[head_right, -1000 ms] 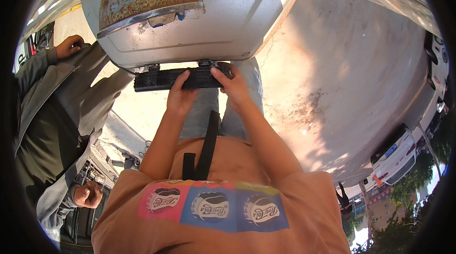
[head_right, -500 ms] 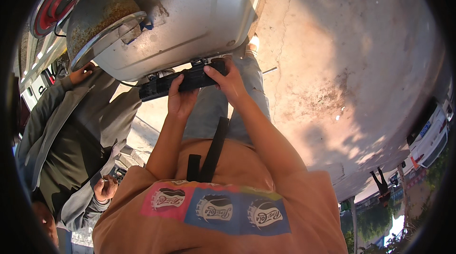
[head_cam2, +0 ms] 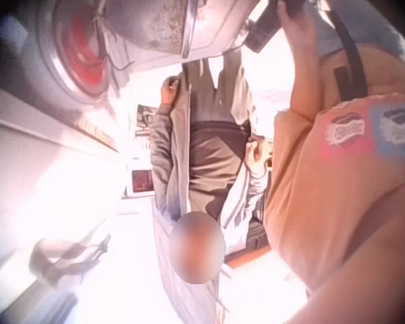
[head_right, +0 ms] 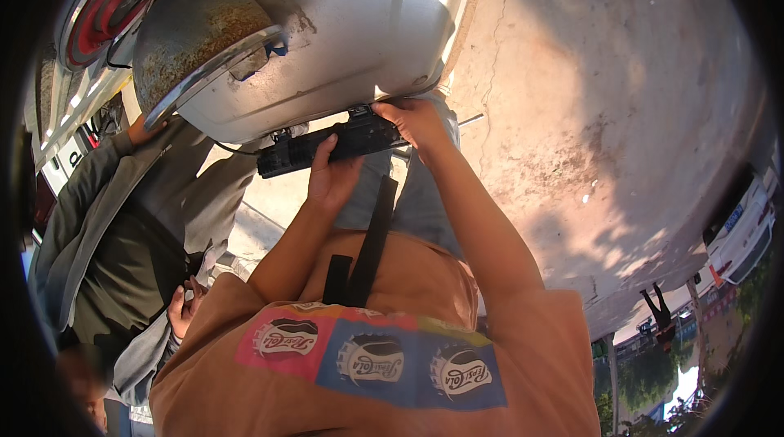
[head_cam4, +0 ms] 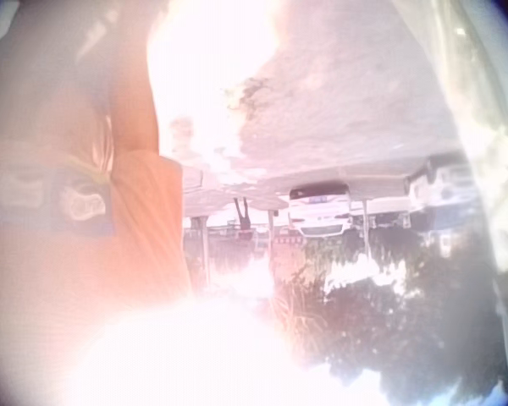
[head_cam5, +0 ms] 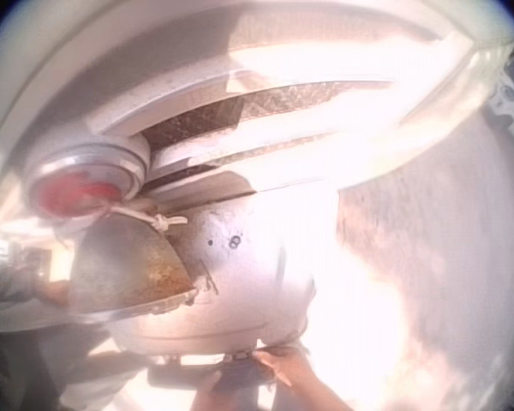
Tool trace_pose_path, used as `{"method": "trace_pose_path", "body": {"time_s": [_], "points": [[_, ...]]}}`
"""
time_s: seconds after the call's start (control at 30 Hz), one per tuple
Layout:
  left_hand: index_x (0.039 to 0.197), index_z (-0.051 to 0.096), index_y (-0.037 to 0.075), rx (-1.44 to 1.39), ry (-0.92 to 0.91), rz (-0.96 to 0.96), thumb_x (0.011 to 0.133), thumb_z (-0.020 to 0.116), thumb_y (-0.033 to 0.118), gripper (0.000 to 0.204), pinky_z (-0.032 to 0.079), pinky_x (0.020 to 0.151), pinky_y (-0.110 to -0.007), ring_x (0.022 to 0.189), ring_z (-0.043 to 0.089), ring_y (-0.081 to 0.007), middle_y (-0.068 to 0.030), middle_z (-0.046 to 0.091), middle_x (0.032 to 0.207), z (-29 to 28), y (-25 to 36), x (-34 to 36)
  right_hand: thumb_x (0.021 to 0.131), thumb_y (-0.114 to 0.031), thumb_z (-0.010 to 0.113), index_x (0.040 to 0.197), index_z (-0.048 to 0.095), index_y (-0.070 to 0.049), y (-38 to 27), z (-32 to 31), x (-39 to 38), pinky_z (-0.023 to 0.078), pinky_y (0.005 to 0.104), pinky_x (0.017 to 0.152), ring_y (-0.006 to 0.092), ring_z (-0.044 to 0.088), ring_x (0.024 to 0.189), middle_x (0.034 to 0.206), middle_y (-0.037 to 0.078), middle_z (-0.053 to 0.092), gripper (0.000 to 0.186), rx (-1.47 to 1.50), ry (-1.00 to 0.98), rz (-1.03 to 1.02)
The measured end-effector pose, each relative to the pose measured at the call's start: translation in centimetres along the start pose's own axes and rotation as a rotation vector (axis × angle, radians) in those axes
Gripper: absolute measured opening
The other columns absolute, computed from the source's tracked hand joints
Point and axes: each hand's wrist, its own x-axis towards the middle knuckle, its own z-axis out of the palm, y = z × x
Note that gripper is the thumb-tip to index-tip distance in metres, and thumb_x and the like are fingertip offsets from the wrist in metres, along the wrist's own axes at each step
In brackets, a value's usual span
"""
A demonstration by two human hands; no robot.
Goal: The person works on the rear of a silver motorcycle, using a hammer and a metal rod to tap and adjust a black plastic component near the license plate area. The person also uses a wrench to tighten fasteners on the same component.
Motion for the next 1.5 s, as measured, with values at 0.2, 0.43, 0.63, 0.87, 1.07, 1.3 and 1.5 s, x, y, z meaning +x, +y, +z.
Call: {"method": "trace_pose_path", "body": {"time_s": [0.2,0.43,0.63,0.87,1.07,1.3,1.5], "points": [[0.118,0.056,0.004,0.005,-0.071,-0.022,0.087,0.06,0.004,0.031,0.036,0.111,-0.039,0.12,0.052,-0.022,-0.0087,0.06,0.123,-0.9,0.0,0.0,0.076,-0.018,0.078,0.101,0.067,0.009,-0.3,0.4,-0.3,0.048,0.0265,0.074,0.0152,0.064,0.084,0.093,0.01,0.07,0.038,0.08,0.012,0.046],[0.12,0.055,0.003,-0.019,-0.093,-0.071,0.087,0.058,0.002,0.033,0.037,0.111,-0.04,0.121,0.052,-0.0229,-0.0098,0.059,0.124,-1.7,0.4,-0.4,0.078,-0.015,0.074,0.098,0.067,0.007,1.5,0.9,0.1,0.049,0.0275,0.075,0.0157,0.065,0.08,0.09,0.01,0.07,0.03,0.033,0.091,0.016],[0.119,0.054,0.002,-0.03,-0.004,-0.078,0.089,0.059,0.004,0.031,0.04,0.108,-0.04,0.119,0.053,-0.0235,-0.0111,0.059,0.123,-1.3,0.3,-1.2,0.077,-0.012,0.072,0.094,0.068,0.008,1.6,1.4,-0.7,0.05,0.0277,0.067,0.0167,0.064,0.072,0.085,0.011,0.069,0.026,0.033,0.142,0.002],[0.119,0.054,0.001,-0.027,-0.078,-0.092,0.089,0.059,0.005,0.031,0.039,0.109,-0.04,0.119,0.053,-0.0238,-0.0119,0.059,0.123,-2.9,0.2,-2.8,0.076,-0.011,0.072,0.093,0.067,0.009,3.2,1.9,-1.8,0.049,0.0281,0.067,0.0157,0.063,0.071,0.085,0.011,0.069,0.027,-0.067,0.176,-0.054],[0.12,0.054,0.002,-0.026,-0.081,-0.065,0.088,0.06,0.005,0.033,0.042,0.107,-0.039,0.118,0.054,-0.0233,-0.0116,0.059,0.123,-2.4,1.4,-2.8,0.074,-0.016,0.073,0.094,0.068,0.009,1.7,2.5,-1.7,0.049,0.0304,0.068,0.0173,0.064,0.075,0.083,0.013,0.069,0.033,0.002,0.023,-0.168],[0.118,0.056,0.004,-0.066,-0.053,-0.099,0.085,0.064,0.002,0.034,0.047,0.101,-0.039,0.114,0.057,-0.0232,-0.0093,0.061,0.12,-2.0,1.1,-2.3,0.08,-0.013,0.073,0.105,0.064,0.009,1.0,2.1,-1.5,0.048,0.0283,0.076,0.016,0.065,0.083,0.093,0.012,0.069,0.035,-0.076,0.049,-0.003],[0.116,0.056,0.005,-0.072,-0.027,-0.085,0.084,0.065,0.001,0.034,0.048,0.1,-0.04,0.114,0.057,-0.0234,-0.0083,0.062,0.118,-1.9,1.1,-1.9,0.08,-0.012,0.073,0.104,0.065,0.008,2.4,1.4,0.5,0.049,0.028,0.073,0.016,0.065,0.08,0.091,0.01,0.069,0.032,-0.009,0.015,-0.057]]}}
